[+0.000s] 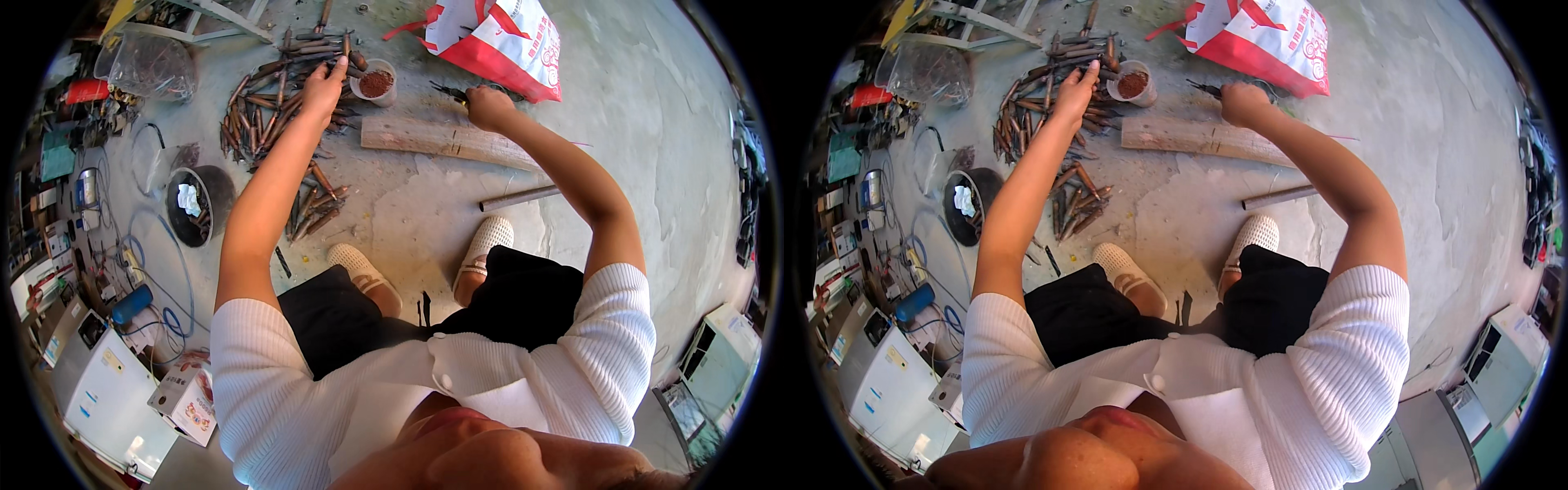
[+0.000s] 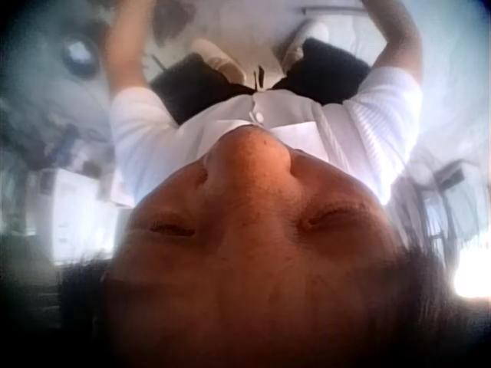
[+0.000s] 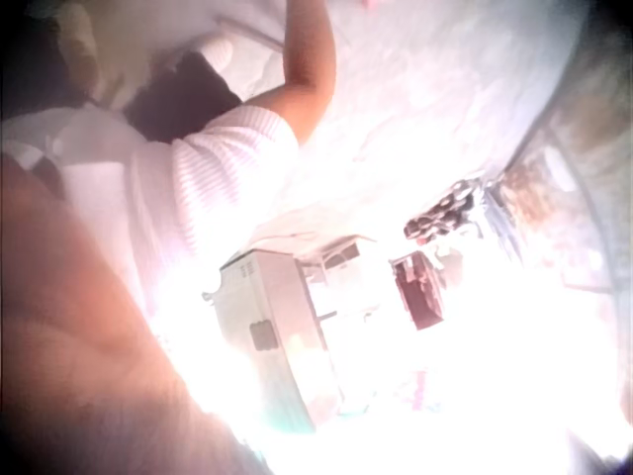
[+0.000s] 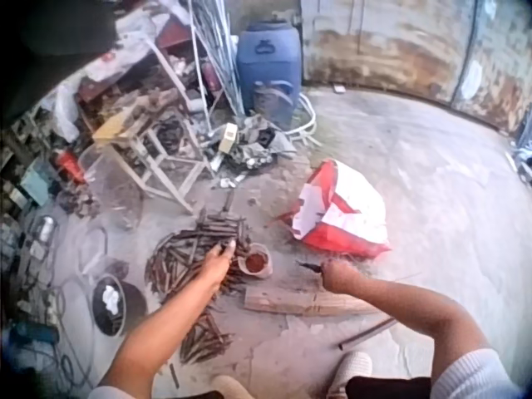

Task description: The person strips copper wire by hand using pliers and a small container to collect the insulation scraps.

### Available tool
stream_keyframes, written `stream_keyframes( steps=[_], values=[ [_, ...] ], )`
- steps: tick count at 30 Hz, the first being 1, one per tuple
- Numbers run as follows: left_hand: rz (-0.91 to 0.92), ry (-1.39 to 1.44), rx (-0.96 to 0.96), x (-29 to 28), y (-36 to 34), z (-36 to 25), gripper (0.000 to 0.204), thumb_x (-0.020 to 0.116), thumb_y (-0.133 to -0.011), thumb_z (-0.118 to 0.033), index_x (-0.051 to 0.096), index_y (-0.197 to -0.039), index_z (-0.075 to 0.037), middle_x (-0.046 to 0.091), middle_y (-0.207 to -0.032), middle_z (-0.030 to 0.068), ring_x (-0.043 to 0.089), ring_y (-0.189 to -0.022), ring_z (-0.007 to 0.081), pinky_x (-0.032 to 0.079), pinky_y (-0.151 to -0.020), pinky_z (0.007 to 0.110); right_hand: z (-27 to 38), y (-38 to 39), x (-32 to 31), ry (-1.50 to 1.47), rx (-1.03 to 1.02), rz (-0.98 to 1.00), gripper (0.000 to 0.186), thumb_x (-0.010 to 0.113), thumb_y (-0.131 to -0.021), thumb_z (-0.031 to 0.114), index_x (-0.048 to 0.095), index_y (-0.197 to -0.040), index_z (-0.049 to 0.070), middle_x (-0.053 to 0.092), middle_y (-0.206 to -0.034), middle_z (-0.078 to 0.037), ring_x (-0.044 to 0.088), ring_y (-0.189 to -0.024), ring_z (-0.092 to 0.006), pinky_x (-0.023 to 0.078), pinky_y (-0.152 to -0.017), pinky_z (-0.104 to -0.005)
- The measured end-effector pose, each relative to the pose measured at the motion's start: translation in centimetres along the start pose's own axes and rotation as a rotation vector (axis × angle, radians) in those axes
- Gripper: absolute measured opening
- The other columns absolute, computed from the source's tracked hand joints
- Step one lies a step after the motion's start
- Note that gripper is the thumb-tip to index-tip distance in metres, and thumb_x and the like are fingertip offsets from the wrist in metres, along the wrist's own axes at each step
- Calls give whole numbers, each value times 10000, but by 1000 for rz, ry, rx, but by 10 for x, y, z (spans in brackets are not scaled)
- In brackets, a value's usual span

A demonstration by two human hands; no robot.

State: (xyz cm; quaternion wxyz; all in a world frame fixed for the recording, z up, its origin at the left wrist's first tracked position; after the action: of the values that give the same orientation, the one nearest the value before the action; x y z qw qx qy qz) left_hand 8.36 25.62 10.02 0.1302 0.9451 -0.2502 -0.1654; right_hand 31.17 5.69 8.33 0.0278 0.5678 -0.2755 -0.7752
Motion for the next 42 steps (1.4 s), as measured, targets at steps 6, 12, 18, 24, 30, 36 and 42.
stream_keyframes(
  steps=[6, 12, 18, 24, 30, 36, 42],
  values=[
    [-81, 51, -127, 17, 5, 5, 418, 603, -889, -458, 545, -948, -48, 548, -811, 0, 471, -720, 92, 391, -659, 256, 30, 29, -57, -679, -158, -78, 320, 556, -903, 253, 602, -1086, -5, 615, -1082, -166, 591, -1038, -304, 493, -869, -393],
    [-84, 565, -191, 42, -1, 15, 391, 515, -927, -460, 536, -980, -74, 588, -801, 32, 570, -689, 119, 480, -593, 283, 81, 32, -53, -1628, -139, 395, 409, 485, -972, 282, 443, -1284, 23, 529, -1259, -68, 474, -1226, -201, 464, -956, -426],
    [-7, 644, -409, 47, 13, -7, 440, 469, -929, -484, 544, -1016, -59, 602, -829, 77, 585, -640, 155, 532, -556, 277, 114, 31, -29, -1814, -96, 459, 403, 510, -955, 342, 393, -1284, 142, 485, -1289, -65, 450, -1225, -263, 438, -901, -569],
    [-62, 500, -417, 49, 17, -14, 512, 440, -937, -504, 526, -1099, -27, 630, -926, 108, 622, -731, 207, 539, -607, 339, 127, 34, -26, -2124, -135, 645, 333, 496, -959, 287, 472, -1198, 56, 584, -1134, -151, 562, -1106, -331, 467, -868, -605],
    [-138, 489, -329, 48, 30, -5, 421, 476, -956, -431, 464, -1109, -39, 586, -916, 87, 591, -783, 203, 498, -686, 370, 138, 31, -34, -2165, -146, 901, 382, 483, -965, 267, 451, -1212, -22, 517, -1234, -219, 528, -1150, -370, 432, -927, -622],
    [-226, 306, -133, 41, 8, 33, 358, 539, -943, -357, 539, -1044, -13, 622, -870, 84, 570, -765, 161, 471, -692, 328, 143, 37, -20, -1568, 83, 632, 429, 597, -886, 380, 504, -1114, 29, 559, -1019, -103, 572, -930, -230, 499, -797, -539],
    [-231, -298, 197, 5, -2, 30, 362, 561, -929, -352, 546, -1065, -17, 628, -797, 43, 566, -678, 122, 453, -649, 284, 87, -2, -9, -1056, 66, 172, 609, 574, -832, 549, 529, -1089, -2, 614, -837, -96, 601, -753, -197, 494, -675, -364]
  ],
)
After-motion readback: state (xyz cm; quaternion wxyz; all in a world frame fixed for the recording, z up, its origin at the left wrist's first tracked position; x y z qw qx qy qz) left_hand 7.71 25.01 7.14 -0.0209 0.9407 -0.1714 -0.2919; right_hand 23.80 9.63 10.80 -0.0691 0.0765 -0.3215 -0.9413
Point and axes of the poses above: each hand's wrist, its own y-axis away from the middle knuckle, its own x-axis out of the palm, z = x × y, the point moved 3 cm from there along -y, towards the middle knuckle
